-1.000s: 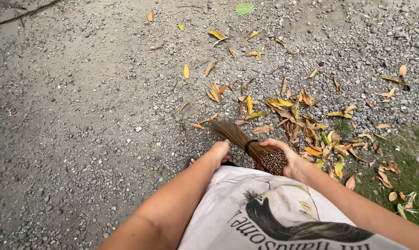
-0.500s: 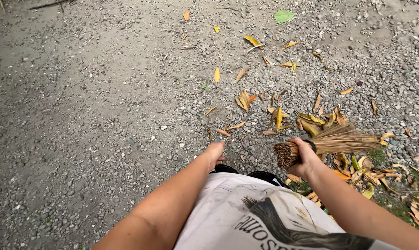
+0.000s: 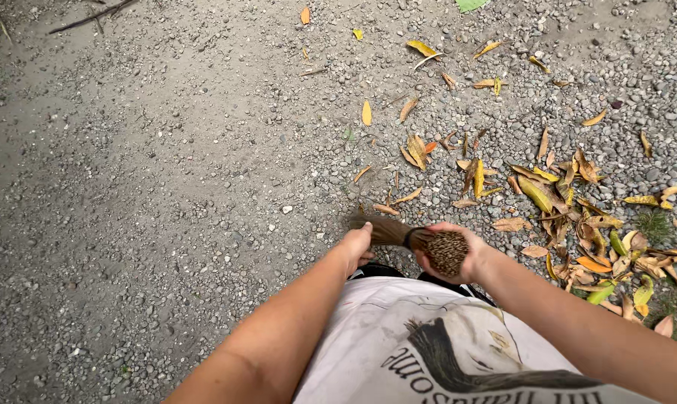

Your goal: The person sweeps dried leaves and debris across a gravel and dirt ground using a handheld broom made of sticks.

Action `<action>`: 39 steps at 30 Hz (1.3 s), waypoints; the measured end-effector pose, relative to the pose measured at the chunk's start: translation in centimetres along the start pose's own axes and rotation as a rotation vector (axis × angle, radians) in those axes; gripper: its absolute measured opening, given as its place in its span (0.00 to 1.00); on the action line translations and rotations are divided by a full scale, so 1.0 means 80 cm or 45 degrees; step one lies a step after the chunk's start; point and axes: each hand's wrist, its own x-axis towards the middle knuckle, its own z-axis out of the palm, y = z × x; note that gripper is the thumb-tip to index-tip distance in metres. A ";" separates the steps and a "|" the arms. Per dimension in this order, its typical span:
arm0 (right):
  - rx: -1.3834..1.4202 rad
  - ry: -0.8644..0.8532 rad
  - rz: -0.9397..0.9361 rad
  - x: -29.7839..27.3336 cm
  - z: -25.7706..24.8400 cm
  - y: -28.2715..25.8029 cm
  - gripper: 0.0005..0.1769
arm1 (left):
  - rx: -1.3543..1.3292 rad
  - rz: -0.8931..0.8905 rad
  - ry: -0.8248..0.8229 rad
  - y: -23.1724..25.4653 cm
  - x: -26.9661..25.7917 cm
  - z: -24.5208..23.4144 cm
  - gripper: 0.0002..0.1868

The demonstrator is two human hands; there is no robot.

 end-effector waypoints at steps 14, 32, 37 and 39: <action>-0.260 0.322 -0.595 -0.044 -0.002 -0.003 0.22 | 0.122 -0.025 0.044 0.008 0.025 -0.043 0.34; -0.168 0.328 -0.672 0.027 0.036 0.013 0.21 | 0.031 -0.028 0.156 -0.019 0.016 -0.104 0.33; -0.555 0.228 -0.540 -0.004 0.041 0.036 0.23 | -0.059 -0.034 0.125 -0.023 0.010 -0.085 0.32; -0.581 -0.019 -0.417 -0.016 0.035 0.035 0.25 | -0.096 -0.008 0.130 -0.020 0.012 -0.078 0.33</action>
